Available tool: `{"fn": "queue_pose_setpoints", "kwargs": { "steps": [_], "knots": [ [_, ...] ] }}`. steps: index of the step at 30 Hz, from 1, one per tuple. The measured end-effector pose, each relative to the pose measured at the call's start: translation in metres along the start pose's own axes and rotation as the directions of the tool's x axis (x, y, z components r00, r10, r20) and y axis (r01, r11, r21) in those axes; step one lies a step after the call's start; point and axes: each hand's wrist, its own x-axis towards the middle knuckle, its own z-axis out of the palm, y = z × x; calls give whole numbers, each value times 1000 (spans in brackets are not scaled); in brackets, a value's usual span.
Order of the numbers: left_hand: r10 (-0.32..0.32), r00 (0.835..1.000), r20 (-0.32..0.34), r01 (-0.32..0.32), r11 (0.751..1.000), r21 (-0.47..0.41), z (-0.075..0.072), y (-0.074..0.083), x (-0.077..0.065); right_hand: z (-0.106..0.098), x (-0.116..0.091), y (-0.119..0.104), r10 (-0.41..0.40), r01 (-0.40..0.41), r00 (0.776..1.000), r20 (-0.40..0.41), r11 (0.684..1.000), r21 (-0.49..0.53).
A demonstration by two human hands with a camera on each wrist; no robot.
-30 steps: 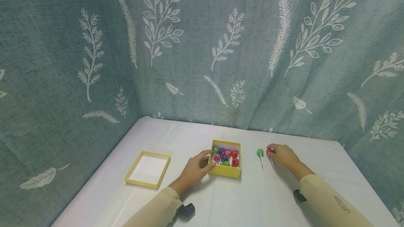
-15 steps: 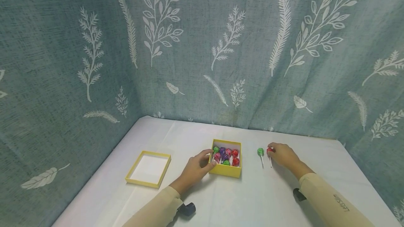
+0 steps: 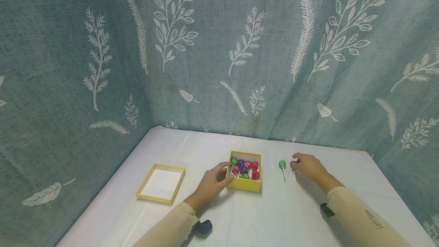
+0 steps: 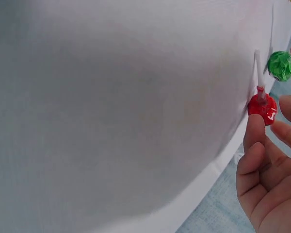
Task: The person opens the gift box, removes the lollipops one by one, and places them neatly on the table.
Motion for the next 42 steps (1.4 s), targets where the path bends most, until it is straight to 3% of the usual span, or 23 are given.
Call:
{"fn": "queue_pose_setpoints", "kwargs": {
  "steps": [5, 15, 22, 30, 42],
  "knots": [
    [-3, 1000, 7, 3, 1000, -5, 0, 0, -1, -4, -3, -3, -11, 11, 1000, -14, 1000, -27],
    [4, 1000, 2, -4, 1000, -3, -1, -3, 3, -18, -6, -20, -109, 106, 993, -38, 992, -64],
    [9, 1000, 2, -9, 1000, 4, 0, -3, 3, -24, -5, -41, -151, 150, 988, -9, 985, -84],
    [-23, 1000, 7, 23, 1000, -5, 0, -3, -1, -16, -7, -75, -145, 146, 989, 21, 986, -82],
    [11, 1000, 6, -11, 1000, -27, -1, -6, 0, 1, -13, -120, -197, 198, 980, 14, 979, -46]
  ]
}}
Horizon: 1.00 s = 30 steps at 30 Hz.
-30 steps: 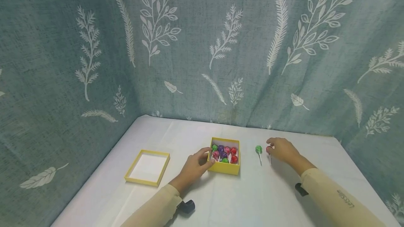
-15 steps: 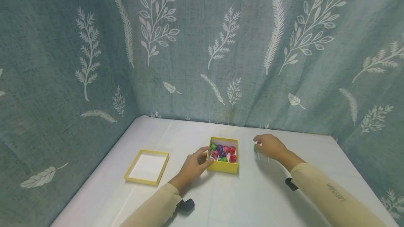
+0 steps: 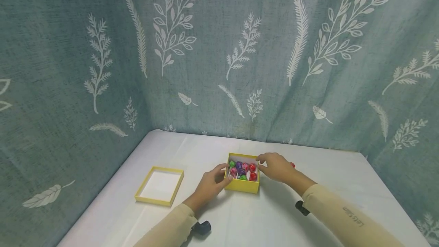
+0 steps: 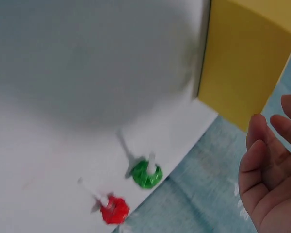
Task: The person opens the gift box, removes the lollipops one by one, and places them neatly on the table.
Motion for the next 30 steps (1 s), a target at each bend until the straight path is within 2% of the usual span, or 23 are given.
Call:
{"fn": "queue_pose_setpoints", "kwargs": {
  "steps": [4, 10, 16, 23, 30],
  "knots": [
    [7, 1000, 0, -7, 1000, -5, 0, 1, -1, 2, -1, -5, -8, 8, 1000, 10, 1000, 10],
    [8, 1000, 1, -8, 1000, 0, 0, 2, -1, 4, -2, -6, -19, 20, 999, -32, 999, 41],
    [-1, 1000, -4, 1, 1000, 16, 0, 0, -1, 15, 1, -13, -16, 15, 1000, 3, 995, 102],
    [-14, 1000, 1, 14, 999, 30, 1, 1, -2, 28, 2, -18, -96, 97, 995, -12, 987, 127],
    [20, 1000, -7, -20, 1000, 13, 1, -1, 0, 33, 6, -19, -80, 76, 997, 20, 987, 138]
  ]
}}
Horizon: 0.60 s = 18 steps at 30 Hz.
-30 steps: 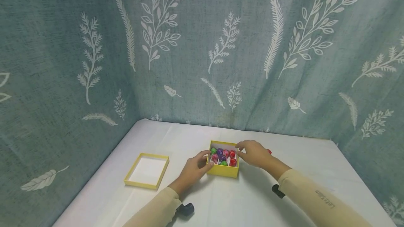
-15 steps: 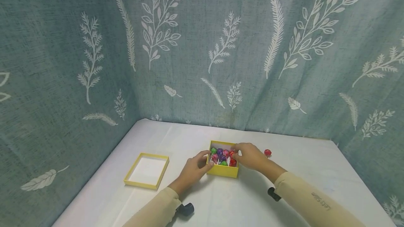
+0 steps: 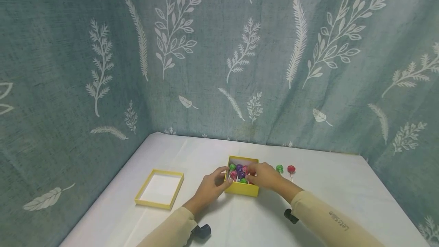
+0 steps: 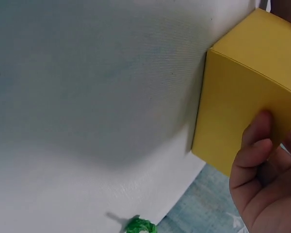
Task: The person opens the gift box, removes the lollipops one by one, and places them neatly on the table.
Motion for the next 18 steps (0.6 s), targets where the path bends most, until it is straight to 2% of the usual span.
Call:
{"fn": "queue_pose_setpoints", "kwargs": {
  "steps": [6, 12, 18],
  "knots": [
    [16, 1000, -3, -16, 1000, 8, 1, -1, 1, 5, 6, 3, 5, -5, 1000, 28, 1000, 14],
    [6, 1000, 2, -6, 1000, 8, 1, -1, 1, 8, 12, 2, 60, -63, 994, 96, 998, 28],
    [-1, 1000, -6, 1, 1000, -4, 0, 1, 0, 9, 16, -2, 90, -92, 991, 94, 996, 14]
  ]
}}
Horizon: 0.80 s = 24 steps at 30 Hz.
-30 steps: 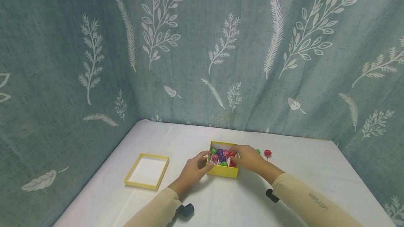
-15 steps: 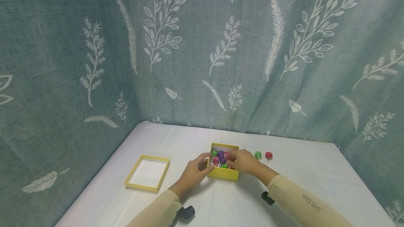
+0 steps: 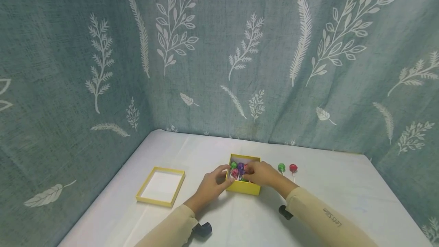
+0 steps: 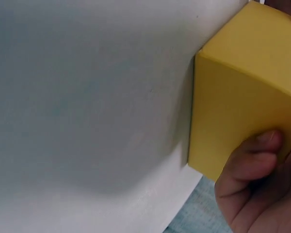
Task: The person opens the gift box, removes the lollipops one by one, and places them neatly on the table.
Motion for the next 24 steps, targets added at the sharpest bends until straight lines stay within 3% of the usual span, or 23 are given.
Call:
{"fn": "queue_pose_setpoints", "kwargs": {
  "steps": [10, 17, 24],
  "knots": [
    [5, 1000, -2, -5, 1000, 20, 1, 0, 2, 2, -1, 0, 27, -27, 998, -59, 1000, 11],
    [24, 1000, -13, -24, 1000, 20, 0, 1, 0, 1, -2, 0, 3, -3, 1000, -13, 1000, 26],
    [16, 1000, -9, -16, 999, 28, 1, 1, 0, -4, -2, -1, -116, 122, 989, 90, 991, -61]
  ]
}}
